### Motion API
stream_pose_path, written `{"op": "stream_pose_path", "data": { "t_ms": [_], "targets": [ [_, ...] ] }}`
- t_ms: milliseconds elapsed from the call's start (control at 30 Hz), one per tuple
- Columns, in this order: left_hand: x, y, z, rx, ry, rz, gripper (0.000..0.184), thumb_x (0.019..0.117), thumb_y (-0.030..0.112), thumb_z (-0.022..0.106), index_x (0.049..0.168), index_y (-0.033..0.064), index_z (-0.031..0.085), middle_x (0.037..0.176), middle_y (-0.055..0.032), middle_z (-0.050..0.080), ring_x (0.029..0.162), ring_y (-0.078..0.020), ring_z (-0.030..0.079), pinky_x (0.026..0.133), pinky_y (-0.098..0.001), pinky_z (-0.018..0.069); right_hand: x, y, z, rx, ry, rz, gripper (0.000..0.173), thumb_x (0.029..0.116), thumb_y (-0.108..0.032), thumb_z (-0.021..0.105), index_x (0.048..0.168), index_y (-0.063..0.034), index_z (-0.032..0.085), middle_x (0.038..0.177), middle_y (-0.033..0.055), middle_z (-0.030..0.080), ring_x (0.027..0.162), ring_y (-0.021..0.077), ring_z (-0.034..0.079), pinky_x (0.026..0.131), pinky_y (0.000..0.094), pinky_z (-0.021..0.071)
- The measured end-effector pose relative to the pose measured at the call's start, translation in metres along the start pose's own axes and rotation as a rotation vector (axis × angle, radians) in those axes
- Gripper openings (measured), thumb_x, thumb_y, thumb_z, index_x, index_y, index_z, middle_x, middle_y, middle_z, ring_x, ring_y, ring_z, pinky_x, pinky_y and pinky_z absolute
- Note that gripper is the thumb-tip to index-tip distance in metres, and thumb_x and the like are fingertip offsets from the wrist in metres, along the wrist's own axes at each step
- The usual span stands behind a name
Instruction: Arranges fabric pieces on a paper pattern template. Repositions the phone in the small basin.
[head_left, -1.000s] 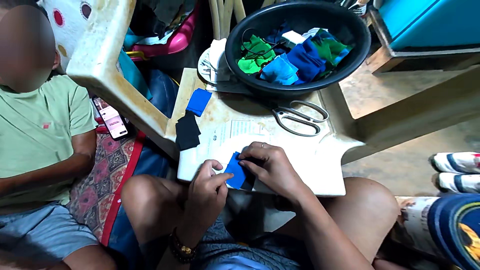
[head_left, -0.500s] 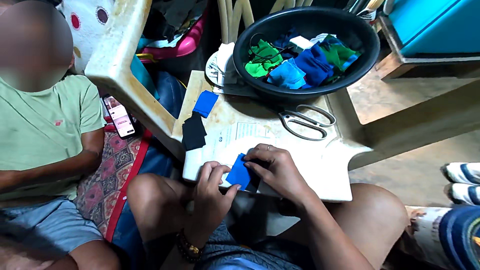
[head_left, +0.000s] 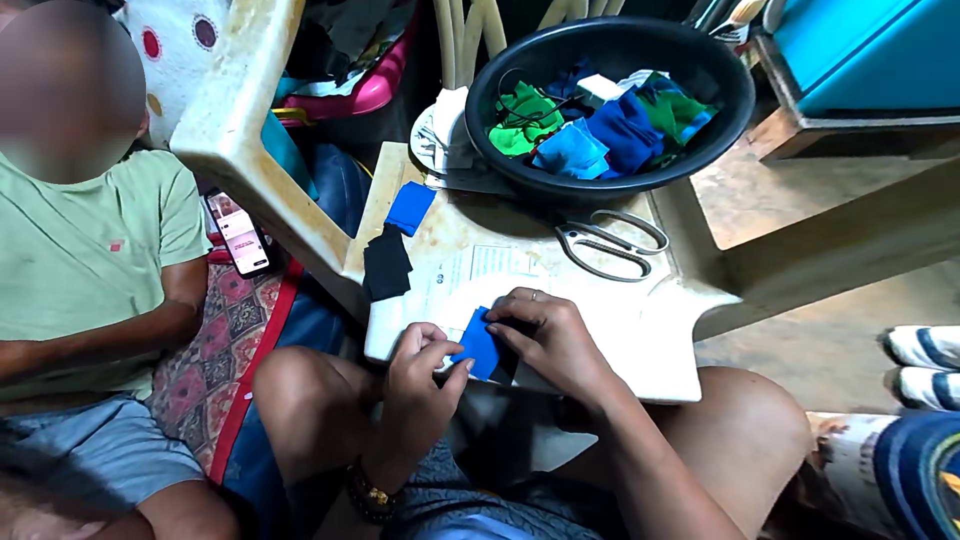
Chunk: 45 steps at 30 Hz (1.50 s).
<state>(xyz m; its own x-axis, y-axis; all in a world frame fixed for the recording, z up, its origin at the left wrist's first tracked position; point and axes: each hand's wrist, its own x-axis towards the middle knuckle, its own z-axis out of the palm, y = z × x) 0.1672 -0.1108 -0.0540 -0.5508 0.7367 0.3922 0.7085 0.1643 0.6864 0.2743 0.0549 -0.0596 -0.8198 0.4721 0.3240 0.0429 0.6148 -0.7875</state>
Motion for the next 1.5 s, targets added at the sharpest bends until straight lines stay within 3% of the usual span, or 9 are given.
{"op": "stream_pose_path", "data": {
  "t_ms": [200,567,767,1100,1300,1367,1400,1467,1500],
  "targets": [
    [0.001,0.003,-0.001,-0.019,-0.008,-0.043,0.014,0.0820,0.000,0.068,0.095,-0.0017,0.074,0.099,-0.0137,0.062,0.070,-0.0018,0.054,0.058,-0.0095,0.0436,0.000,0.000,-0.001,-0.005,-0.005,-0.005,0.012,0.0894,-0.006,0.067,0.094,-0.0016,0.077,0.092,0.0100,0.071,0.084,0.0152,0.069,0.077,0.0313,0.0561],
    [-0.001,0.002,-0.001,-0.021,-0.011,-0.009,0.024,0.0815,0.000,0.062,0.099,0.0001,0.078,0.097,-0.0130,0.062,0.068,-0.0003,0.053,0.058,-0.0092,0.0426,0.000,0.001,0.000,-0.013,-0.001,-0.011,0.012,0.0896,-0.007,0.067,0.094,-0.0023,0.077,0.091,0.0088,0.071,0.084,0.0146,0.068,0.077,0.0311,0.0555],
    [0.001,0.005,0.006,-0.009,0.078,-0.064,0.015,0.0811,-0.002,0.066,0.093,-0.0028,0.074,0.097,-0.0140,0.062,0.066,-0.0004,0.052,0.056,-0.0089,0.0419,0.000,0.001,0.000,-0.014,0.005,-0.009,0.012,0.0893,-0.008,0.067,0.093,-0.0027,0.077,0.091,0.0085,0.071,0.084,0.0137,0.068,0.077,0.0303,0.0551],
    [-0.001,0.005,0.004,-0.015,0.043,-0.046,0.021,0.0802,-0.005,0.063,0.094,0.0005,0.078,0.098,-0.0134,0.062,0.070,-0.0005,0.053,0.059,-0.0087,0.0429,-0.001,0.001,0.000,-0.013,0.008,-0.021,0.012,0.0896,-0.008,0.067,0.093,-0.0024,0.077,0.091,0.0090,0.071,0.084,0.0150,0.069,0.077,0.0314,0.0561],
    [0.001,0.004,0.000,-0.076,0.022,-0.077,0.025,0.0776,-0.005,0.060,0.097,-0.0029,0.076,0.097,-0.0125,0.061,0.068,0.0010,0.051,0.056,-0.0086,0.0408,-0.001,0.002,0.001,-0.019,0.014,-0.023,0.012,0.0895,-0.008,0.067,0.092,-0.0029,0.078,0.090,0.0082,0.071,0.083,0.0141,0.068,0.076,0.0308,0.0557],
    [0.000,0.004,0.002,-0.025,0.106,-0.074,0.021,0.0792,-0.001,0.061,0.094,0.0000,0.077,0.100,-0.0122,0.062,0.074,-0.0007,0.055,0.061,-0.0095,0.0437,-0.001,0.002,0.001,-0.019,0.012,-0.023,0.013,0.0898,-0.009,0.067,0.092,-0.0031,0.078,0.090,0.0080,0.071,0.083,0.0137,0.068,0.076,0.0304,0.0554],
    [-0.001,0.005,0.005,0.055,0.173,-0.084,0.018,0.0806,0.005,0.064,0.093,0.0045,0.078,0.105,-0.0121,0.064,0.084,-0.0055,0.058,0.071,-0.0140,0.0467,-0.001,0.002,0.001,-0.020,0.014,-0.025,0.013,0.0897,-0.009,0.067,0.092,-0.0033,0.078,0.090,0.0079,0.071,0.083,0.0133,0.068,0.076,0.0300,0.0555],
    [-0.003,0.006,0.010,0.145,0.265,-0.117,0.016,0.0832,0.015,0.071,0.095,0.0069,0.077,0.124,-0.0216,0.062,0.118,-0.0322,0.055,0.102,-0.0417,0.0422,-0.001,0.002,0.001,-0.013,0.016,-0.030,0.012,0.0896,-0.009,0.067,0.092,-0.0032,0.078,0.090,0.0081,0.071,0.083,0.0133,0.068,0.076,0.0296,0.0559],
    [-0.003,0.005,0.011,0.180,0.287,-0.134,0.021,0.0835,0.021,0.073,0.098,0.0067,0.075,0.133,-0.0268,0.057,0.129,-0.0420,0.049,0.109,-0.0510,0.0366,-0.001,0.002,0.001,-0.008,0.015,-0.029,0.012,0.0895,-0.009,0.067,0.092,-0.0031,0.078,0.090,0.0081,0.071,0.082,0.0134,0.068,0.076,0.0296,0.0560]
  ]
}}
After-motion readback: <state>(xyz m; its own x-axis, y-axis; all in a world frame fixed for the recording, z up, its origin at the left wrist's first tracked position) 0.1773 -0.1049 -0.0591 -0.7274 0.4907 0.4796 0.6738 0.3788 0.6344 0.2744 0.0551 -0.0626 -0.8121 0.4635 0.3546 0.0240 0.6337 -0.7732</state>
